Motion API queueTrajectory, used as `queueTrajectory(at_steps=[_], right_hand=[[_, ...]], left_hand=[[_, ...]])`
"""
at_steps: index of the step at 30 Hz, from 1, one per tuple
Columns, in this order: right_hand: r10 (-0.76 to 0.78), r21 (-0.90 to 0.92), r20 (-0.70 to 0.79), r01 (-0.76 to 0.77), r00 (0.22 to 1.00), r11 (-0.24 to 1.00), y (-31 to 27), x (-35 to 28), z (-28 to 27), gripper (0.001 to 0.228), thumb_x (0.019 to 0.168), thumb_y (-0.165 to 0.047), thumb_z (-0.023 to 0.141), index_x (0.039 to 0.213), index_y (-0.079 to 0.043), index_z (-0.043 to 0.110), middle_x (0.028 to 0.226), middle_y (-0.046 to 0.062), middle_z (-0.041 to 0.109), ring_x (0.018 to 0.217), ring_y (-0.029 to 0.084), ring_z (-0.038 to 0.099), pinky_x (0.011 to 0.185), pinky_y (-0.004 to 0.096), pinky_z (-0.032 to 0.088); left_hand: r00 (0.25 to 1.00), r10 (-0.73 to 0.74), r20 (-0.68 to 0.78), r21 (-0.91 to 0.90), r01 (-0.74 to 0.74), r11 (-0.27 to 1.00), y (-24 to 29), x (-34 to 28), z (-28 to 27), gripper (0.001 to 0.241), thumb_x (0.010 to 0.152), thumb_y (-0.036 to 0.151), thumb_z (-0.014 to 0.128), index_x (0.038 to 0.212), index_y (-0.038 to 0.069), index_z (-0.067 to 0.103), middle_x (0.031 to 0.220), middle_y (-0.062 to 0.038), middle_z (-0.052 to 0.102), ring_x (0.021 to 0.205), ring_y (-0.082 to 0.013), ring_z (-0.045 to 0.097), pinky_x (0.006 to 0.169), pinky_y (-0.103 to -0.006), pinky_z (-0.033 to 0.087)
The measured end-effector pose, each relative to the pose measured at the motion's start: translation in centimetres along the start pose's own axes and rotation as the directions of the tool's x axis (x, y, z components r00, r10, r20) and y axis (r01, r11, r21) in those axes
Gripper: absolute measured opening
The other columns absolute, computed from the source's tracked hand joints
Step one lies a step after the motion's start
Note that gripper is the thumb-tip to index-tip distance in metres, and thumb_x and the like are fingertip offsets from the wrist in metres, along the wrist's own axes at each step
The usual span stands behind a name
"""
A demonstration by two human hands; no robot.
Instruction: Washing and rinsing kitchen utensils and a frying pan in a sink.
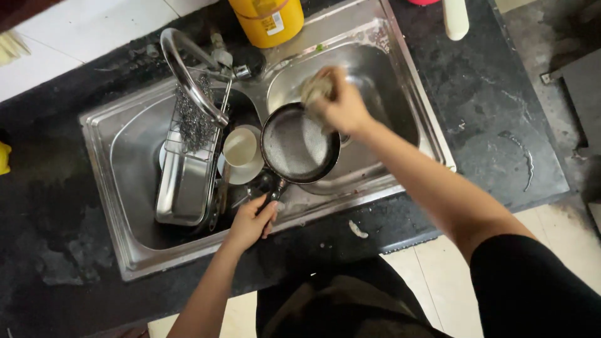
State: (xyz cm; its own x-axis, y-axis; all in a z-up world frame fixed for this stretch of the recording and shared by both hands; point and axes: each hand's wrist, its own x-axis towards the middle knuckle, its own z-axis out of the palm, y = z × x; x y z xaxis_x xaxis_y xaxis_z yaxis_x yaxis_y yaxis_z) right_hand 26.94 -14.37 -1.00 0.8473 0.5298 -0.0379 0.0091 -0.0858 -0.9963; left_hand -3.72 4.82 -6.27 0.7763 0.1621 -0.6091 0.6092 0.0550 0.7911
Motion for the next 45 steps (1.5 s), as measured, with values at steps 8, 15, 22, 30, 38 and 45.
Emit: queueTrajectory(at_steps=[8,15,22,30,38,45], right_hand=[[-0.299,-0.620,0.302,0.424,0.905,0.660,4.4,-8.5,2.5,0.044,0.087,-0.025,0.073,0.126,-0.005,0.073,0.130,0.022,0.070,0.127,0.043,0.063,0.099,0.052,0.055],[0.206,-0.591,0.213,-0.042,0.955,0.805,6.2,-12.2,11.8,0.050,0.108,-0.052,0.043,0.135,-0.019,0.070,0.128,0.016,0.074,0.117,0.038,0.070,0.099,0.053,0.056],[0.056,-0.922,0.250,0.220,0.967,0.320,13.0,-4.9,10.2,0.049,0.109,-0.039,0.036,0.153,-0.019,0.043,0.153,0.009,0.053,0.149,0.026,0.042,0.131,0.049,0.009],[-0.016,-0.664,0.115,0.090,0.993,0.742,8.4,-10.2,13.0,0.020,0.095,-0.026,0.064,0.103,-0.019,0.080,0.111,0.001,0.079,0.108,0.025,0.075,0.087,0.038,0.061],[-0.181,-0.980,0.186,0.195,0.966,0.030,9.6,-6.2,7.4,0.022,0.089,-0.030,0.075,0.105,-0.016,0.073,0.108,0.009,0.066,0.107,0.029,0.063,0.094,0.038,0.056],[0.214,-0.552,0.081,-0.134,0.974,0.823,13.9,-4.6,14.5,0.049,0.094,-0.040,0.060,0.138,-0.017,0.059,0.122,0.014,0.068,0.115,0.040,0.070,0.097,0.051,0.058]], left_hand=[[0.995,0.017,-0.098,0.056,-0.012,0.998,-2.1,-0.3,-0.6,0.023,0.104,0.015,0.064,0.112,-0.004,0.074,0.064,-0.014,0.064,0.033,-0.0178,0.056,0.028,-0.0271,0.046],[0.995,-0.061,-0.085,0.133,0.072,0.988,0.1,-0.9,0.7,0.059,0.105,0.026,0.063,0.148,-0.011,0.047,0.073,-0.018,0.064,0.037,-0.0194,0.057,0.029,-0.0305,0.048],[0.993,-0.040,-0.111,0.304,0.072,0.950,0.4,-0.6,-0.6,0.058,0.103,0.028,0.064,0.148,-0.008,0.051,0.066,-0.017,0.067,0.036,-0.0213,0.061,0.026,-0.0296,0.047],[0.994,-0.020,-0.107,0.311,0.052,0.949,1.2,-0.8,-0.4,0.058,0.102,0.026,0.065,0.149,-0.004,0.050,0.060,-0.014,0.065,0.034,-0.0205,0.059,0.023,-0.0290,0.047],[0.991,0.013,-0.133,0.389,0.040,0.920,-0.5,0.8,-0.3,0.056,0.101,0.029,0.066,0.147,-0.001,0.056,0.061,-0.014,0.069,0.044,-0.0224,0.067,0.031,-0.0288,0.053],[0.995,-0.057,-0.087,0.451,0.091,0.888,1.0,0.4,-0.3,0.059,0.102,0.035,0.064,0.150,0.004,0.054,0.063,-0.012,0.072,0.043,-0.0186,0.065,0.031,-0.0270,0.053]])
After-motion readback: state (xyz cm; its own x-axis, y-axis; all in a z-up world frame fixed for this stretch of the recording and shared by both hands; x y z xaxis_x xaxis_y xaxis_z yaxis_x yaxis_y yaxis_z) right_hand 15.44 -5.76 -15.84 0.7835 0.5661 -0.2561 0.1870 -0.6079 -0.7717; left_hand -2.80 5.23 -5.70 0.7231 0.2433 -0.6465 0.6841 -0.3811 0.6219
